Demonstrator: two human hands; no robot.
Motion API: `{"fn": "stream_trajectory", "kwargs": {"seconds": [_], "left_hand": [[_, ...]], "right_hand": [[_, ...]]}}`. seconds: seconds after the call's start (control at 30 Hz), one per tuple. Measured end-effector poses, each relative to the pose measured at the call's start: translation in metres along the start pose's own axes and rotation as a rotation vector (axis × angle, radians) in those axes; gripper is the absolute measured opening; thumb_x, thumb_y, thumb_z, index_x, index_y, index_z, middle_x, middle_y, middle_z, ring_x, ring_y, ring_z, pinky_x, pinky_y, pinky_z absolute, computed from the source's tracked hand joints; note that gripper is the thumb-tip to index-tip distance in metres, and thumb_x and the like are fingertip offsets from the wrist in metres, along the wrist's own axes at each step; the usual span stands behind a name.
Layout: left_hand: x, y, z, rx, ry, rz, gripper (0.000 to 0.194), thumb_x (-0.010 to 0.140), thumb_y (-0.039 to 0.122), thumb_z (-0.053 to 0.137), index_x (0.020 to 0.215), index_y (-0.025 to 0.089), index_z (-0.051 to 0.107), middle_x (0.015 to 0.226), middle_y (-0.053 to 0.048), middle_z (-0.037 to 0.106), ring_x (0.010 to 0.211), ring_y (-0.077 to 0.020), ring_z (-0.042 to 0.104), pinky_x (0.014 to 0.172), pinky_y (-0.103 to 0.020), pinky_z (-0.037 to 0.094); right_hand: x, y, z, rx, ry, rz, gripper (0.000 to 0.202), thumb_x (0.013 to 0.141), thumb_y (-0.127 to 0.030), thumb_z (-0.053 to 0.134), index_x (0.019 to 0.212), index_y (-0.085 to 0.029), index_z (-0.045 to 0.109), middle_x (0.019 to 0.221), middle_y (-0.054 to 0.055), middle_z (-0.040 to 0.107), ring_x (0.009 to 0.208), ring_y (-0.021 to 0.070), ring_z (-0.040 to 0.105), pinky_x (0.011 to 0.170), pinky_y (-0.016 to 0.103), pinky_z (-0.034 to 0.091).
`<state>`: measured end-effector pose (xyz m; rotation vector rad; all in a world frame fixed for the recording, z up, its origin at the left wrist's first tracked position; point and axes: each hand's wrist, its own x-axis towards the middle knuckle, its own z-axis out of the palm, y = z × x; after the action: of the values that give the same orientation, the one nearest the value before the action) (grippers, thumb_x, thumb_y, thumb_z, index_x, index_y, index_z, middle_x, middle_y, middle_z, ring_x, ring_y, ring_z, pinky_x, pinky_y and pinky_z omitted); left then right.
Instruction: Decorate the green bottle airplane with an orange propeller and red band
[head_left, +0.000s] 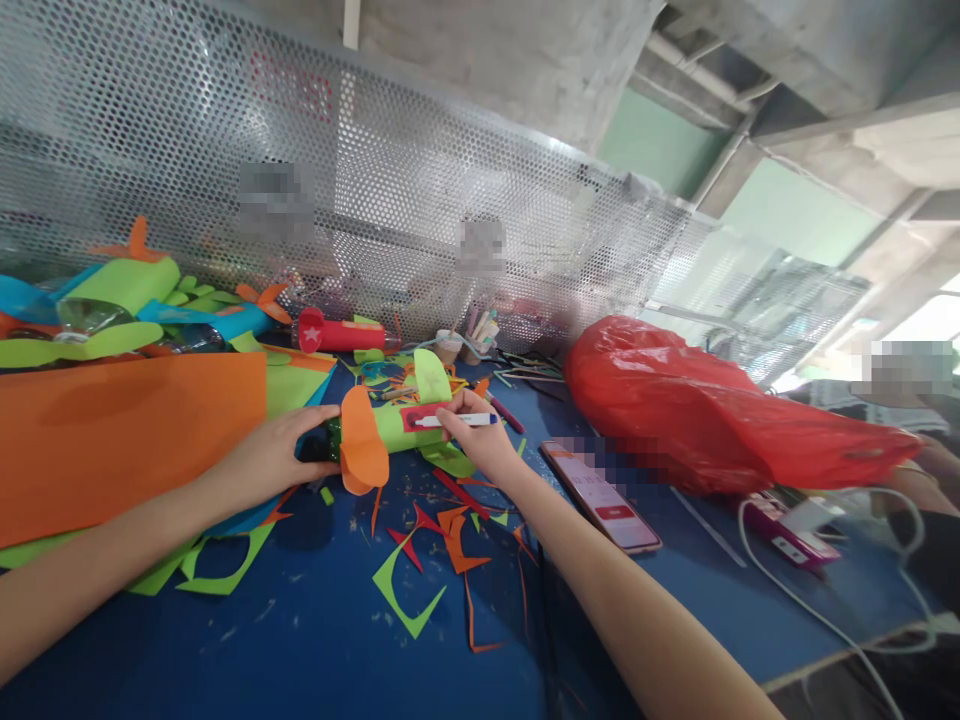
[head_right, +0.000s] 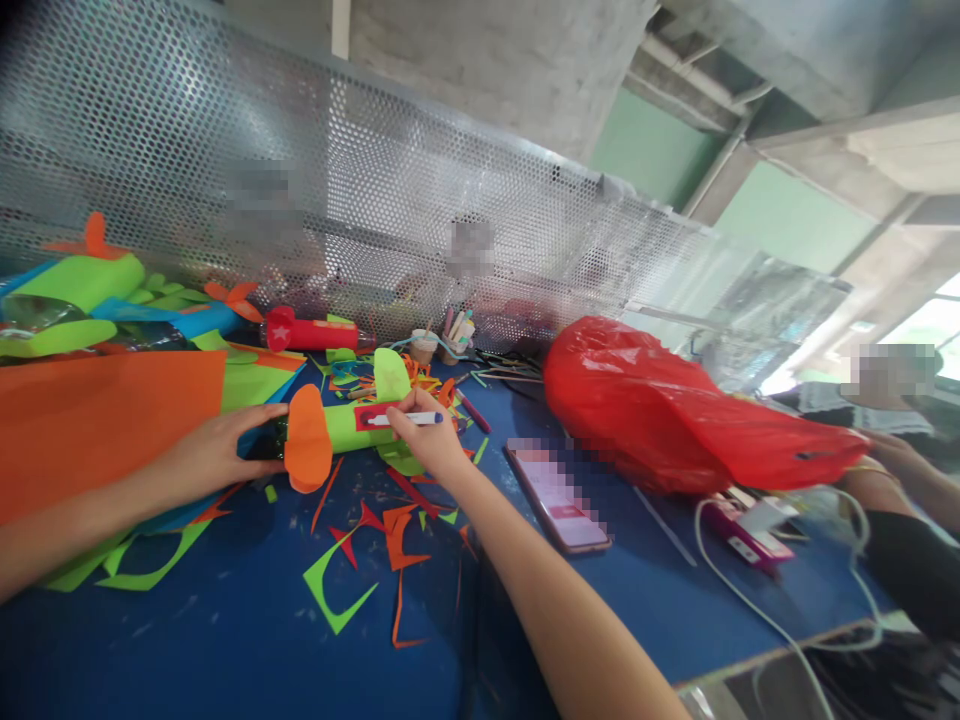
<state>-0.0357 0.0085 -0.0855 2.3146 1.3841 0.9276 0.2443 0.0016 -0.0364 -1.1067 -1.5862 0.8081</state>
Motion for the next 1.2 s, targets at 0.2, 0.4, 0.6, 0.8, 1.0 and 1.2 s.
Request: {"fn": "stream_trajectory", "kwargs": {"seconds": [0.2, 0.4, 0.6, 0.8, 1.0, 1.2], "left_hand": [[0.0002, -0.0016, 0.0002, 0.010, -0.006, 0.005, 0.066, 0.071, 0.058, 0.068, 0.129, 0.028, 0.055, 0.137, -0.009, 0.058, 0.123, -0.0376, 0.054, 0.102, -0.053, 0.043], [0.0007, -0.0011, 0.0005, 0.020, -0.013, -0.006, 0.068, 0.071, 0.060, 0.067, 0.129, 0.027, 0.054, 0.138, -0.009, 0.057, 0.123, -0.0374, 0.053, 0.103, -0.052, 0.043], [0.0005, -0.0003, 0.0004, 0.013, -0.008, -0.013, 0.068, 0.071, 0.058, 0.068, 0.129, 0.026, 0.055, 0.137, -0.010, 0.057, 0.123, -0.0376, 0.054, 0.102, -0.053, 0.043], [0.0006, 0.0011, -0.0007, 0.010, -0.005, -0.015, 0.067, 0.070, 0.057, 0.068, 0.128, 0.025, 0.056, 0.135, -0.011, 0.059, 0.121, -0.0379, 0.055, 0.102, -0.052, 0.044], [0.0005, 0.0027, -0.0012, 0.011, 0.000, -0.013, 0.067, 0.069, 0.058, 0.068, 0.126, 0.025, 0.057, 0.134, -0.011, 0.060, 0.120, -0.0384, 0.056, 0.101, -0.054, 0.044], [0.0007, -0.0003, -0.0003, 0.019, -0.019, -0.017, 0.068, 0.071, 0.059, 0.066, 0.129, 0.025, 0.054, 0.137, -0.010, 0.057, 0.123, -0.0368, 0.054, 0.103, -0.053, 0.042]], "right_hand": [[0.0003, 0.0009, 0.0001, -0.015, 0.004, -0.010, 0.022, 0.071, -0.036, 0.062, 0.065, -0.023, 0.046, 0.050, -0.005, 0.055, 0.047, 0.0122, 0.046, 0.050, 0.025, 0.034], [-0.0004, 0.0003, -0.0003, -0.024, -0.005, -0.009, 0.021, 0.072, -0.035, 0.063, 0.066, -0.023, 0.046, 0.052, -0.005, 0.056, 0.048, 0.0123, 0.047, 0.051, 0.025, 0.034], [0.0008, 0.0040, -0.0008, -0.019, -0.006, 0.001, 0.020, 0.070, -0.034, 0.061, 0.064, -0.024, 0.045, 0.048, -0.006, 0.053, 0.045, 0.0117, 0.043, 0.048, 0.025, 0.031], [0.0012, 0.0047, -0.0018, -0.031, 0.027, 0.004, 0.020, 0.070, -0.035, 0.060, 0.064, -0.024, 0.045, 0.048, -0.007, 0.052, 0.045, 0.0115, 0.042, 0.049, 0.025, 0.032], [0.0013, 0.0039, -0.0018, -0.034, 0.036, 0.007, 0.020, 0.070, -0.034, 0.060, 0.064, -0.024, 0.045, 0.047, -0.006, 0.053, 0.045, 0.0116, 0.042, 0.048, 0.025, 0.031], [0.0014, 0.0032, -0.0014, -0.046, 0.040, 0.009, 0.019, 0.070, -0.034, 0.059, 0.064, -0.024, 0.044, 0.047, -0.007, 0.052, 0.045, 0.0121, 0.043, 0.049, 0.025, 0.033]]}}
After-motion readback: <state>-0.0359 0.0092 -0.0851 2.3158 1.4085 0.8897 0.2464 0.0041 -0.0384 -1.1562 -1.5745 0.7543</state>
